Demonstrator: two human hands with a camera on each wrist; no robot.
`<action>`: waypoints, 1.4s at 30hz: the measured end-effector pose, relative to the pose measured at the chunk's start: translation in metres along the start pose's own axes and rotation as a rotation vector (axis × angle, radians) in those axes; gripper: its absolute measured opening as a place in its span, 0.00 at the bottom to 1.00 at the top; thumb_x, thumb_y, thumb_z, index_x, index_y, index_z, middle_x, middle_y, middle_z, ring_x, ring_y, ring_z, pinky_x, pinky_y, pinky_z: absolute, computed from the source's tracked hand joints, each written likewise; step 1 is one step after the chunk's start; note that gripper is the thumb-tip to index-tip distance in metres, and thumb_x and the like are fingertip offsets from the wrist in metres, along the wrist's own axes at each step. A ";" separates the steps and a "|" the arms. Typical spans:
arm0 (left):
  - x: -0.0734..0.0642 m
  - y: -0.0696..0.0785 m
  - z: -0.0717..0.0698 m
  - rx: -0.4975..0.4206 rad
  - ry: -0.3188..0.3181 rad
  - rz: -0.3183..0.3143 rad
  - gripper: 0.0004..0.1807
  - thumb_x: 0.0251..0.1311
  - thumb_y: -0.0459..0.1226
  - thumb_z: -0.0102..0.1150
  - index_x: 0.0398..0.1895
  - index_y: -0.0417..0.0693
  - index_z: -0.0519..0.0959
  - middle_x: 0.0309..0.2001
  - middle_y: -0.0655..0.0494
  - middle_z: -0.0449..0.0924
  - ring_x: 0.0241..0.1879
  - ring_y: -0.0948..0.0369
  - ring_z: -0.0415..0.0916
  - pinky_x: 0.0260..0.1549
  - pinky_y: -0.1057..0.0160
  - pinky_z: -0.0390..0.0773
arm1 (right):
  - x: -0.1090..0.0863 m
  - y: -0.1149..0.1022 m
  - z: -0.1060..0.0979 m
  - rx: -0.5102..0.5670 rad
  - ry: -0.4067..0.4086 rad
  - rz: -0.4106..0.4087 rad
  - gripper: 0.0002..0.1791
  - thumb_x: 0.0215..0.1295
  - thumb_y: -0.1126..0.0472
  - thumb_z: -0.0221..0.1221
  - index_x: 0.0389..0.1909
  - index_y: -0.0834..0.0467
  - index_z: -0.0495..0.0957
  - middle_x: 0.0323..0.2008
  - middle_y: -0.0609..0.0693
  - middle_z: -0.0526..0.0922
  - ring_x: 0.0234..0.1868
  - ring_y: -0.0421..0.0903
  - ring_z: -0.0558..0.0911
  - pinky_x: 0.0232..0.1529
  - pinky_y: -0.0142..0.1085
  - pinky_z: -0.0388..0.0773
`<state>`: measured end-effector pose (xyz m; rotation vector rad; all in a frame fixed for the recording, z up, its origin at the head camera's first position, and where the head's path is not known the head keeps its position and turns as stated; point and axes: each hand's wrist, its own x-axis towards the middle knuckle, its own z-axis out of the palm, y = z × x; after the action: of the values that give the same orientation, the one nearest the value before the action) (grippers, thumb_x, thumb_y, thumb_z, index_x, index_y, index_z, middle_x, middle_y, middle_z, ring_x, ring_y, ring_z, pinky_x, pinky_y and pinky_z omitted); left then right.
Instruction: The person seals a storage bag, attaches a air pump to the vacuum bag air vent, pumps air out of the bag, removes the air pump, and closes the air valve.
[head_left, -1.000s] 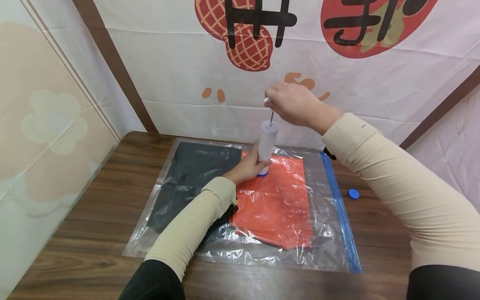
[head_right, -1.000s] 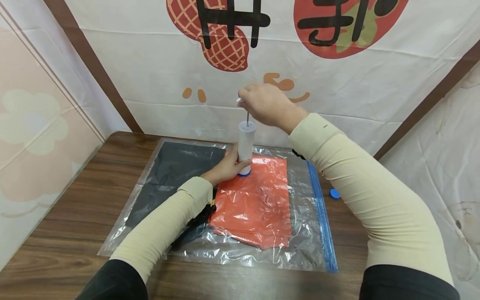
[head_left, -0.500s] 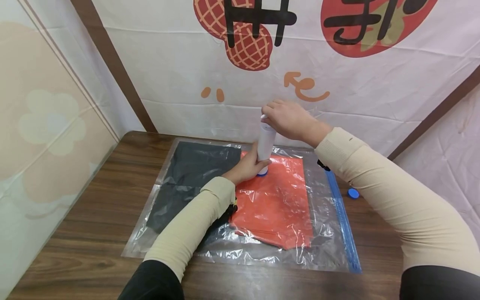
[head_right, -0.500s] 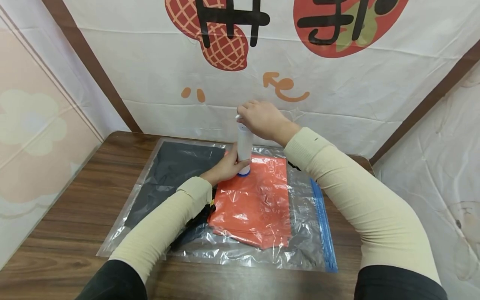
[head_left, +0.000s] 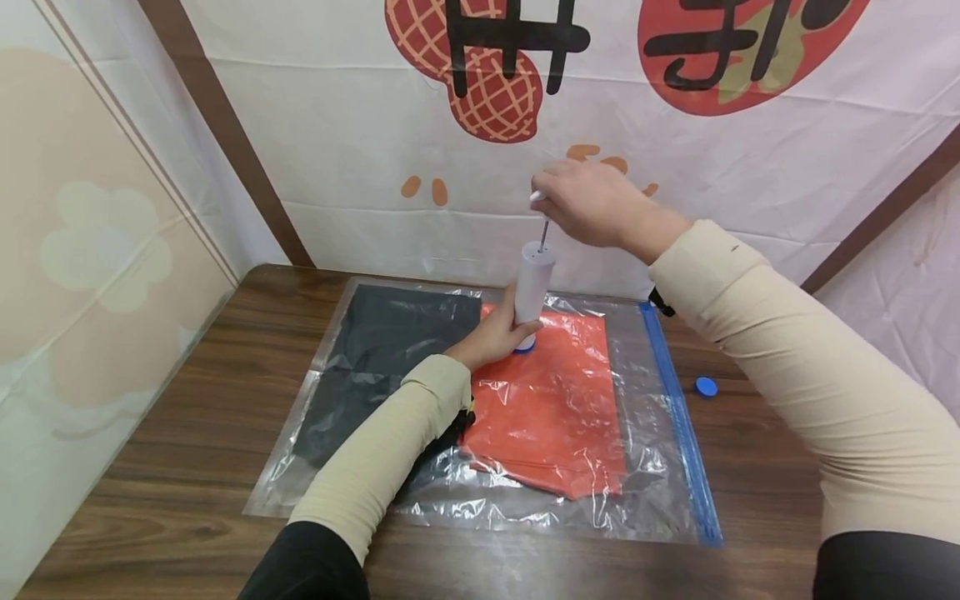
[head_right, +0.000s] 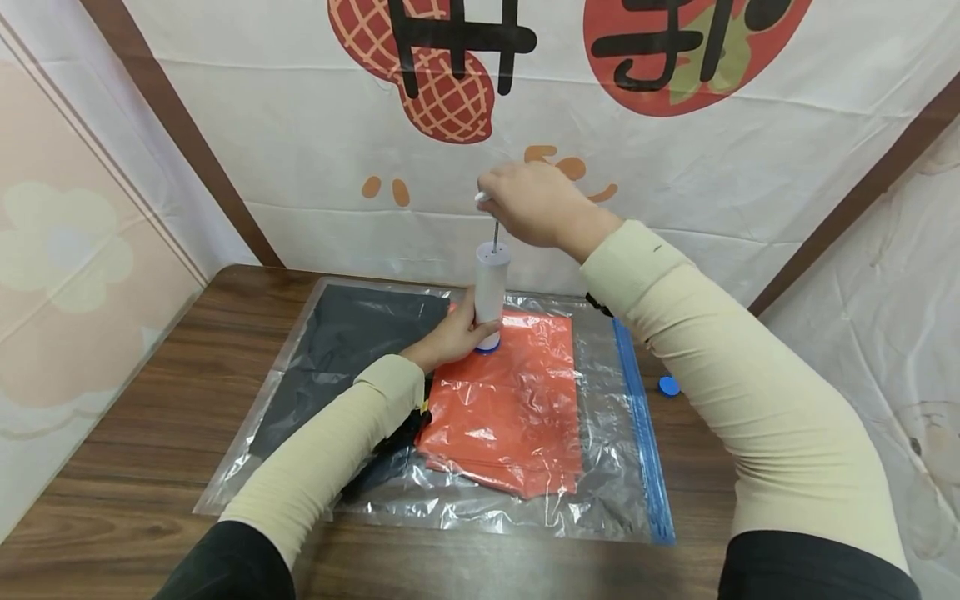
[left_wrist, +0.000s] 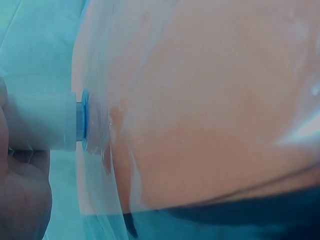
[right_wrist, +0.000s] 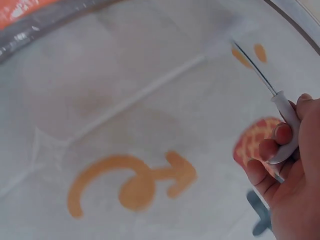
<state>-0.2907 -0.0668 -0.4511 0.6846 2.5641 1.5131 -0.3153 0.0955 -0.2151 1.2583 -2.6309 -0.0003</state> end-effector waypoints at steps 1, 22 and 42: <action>0.000 0.000 0.000 0.002 -0.001 0.001 0.44 0.73 0.39 0.58 0.80 0.44 0.41 0.71 0.39 0.61 0.71 0.45 0.63 0.70 0.44 0.62 | 0.001 0.001 -0.007 0.000 0.003 0.010 0.10 0.77 0.58 0.56 0.43 0.62 0.76 0.37 0.57 0.82 0.40 0.56 0.80 0.43 0.50 0.79; 0.001 -0.001 -0.001 0.027 0.003 -0.032 0.43 0.73 0.40 0.59 0.79 0.43 0.42 0.70 0.38 0.62 0.70 0.45 0.64 0.70 0.43 0.63 | 0.006 -0.006 -0.096 -0.105 0.110 0.162 0.18 0.83 0.56 0.43 0.53 0.66 0.74 0.45 0.63 0.77 0.49 0.60 0.73 0.51 0.56 0.74; 0.000 -0.003 0.001 0.029 0.009 -0.035 0.43 0.73 0.40 0.60 0.79 0.45 0.42 0.69 0.40 0.63 0.69 0.45 0.65 0.70 0.43 0.64 | 0.006 -0.010 -0.016 -0.044 -0.106 0.028 0.12 0.79 0.59 0.51 0.47 0.65 0.75 0.41 0.60 0.81 0.44 0.58 0.81 0.48 0.53 0.80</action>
<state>-0.2911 -0.0671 -0.4540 0.6340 2.5953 1.4756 -0.3080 0.0861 -0.1991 1.2398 -2.7215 -0.1220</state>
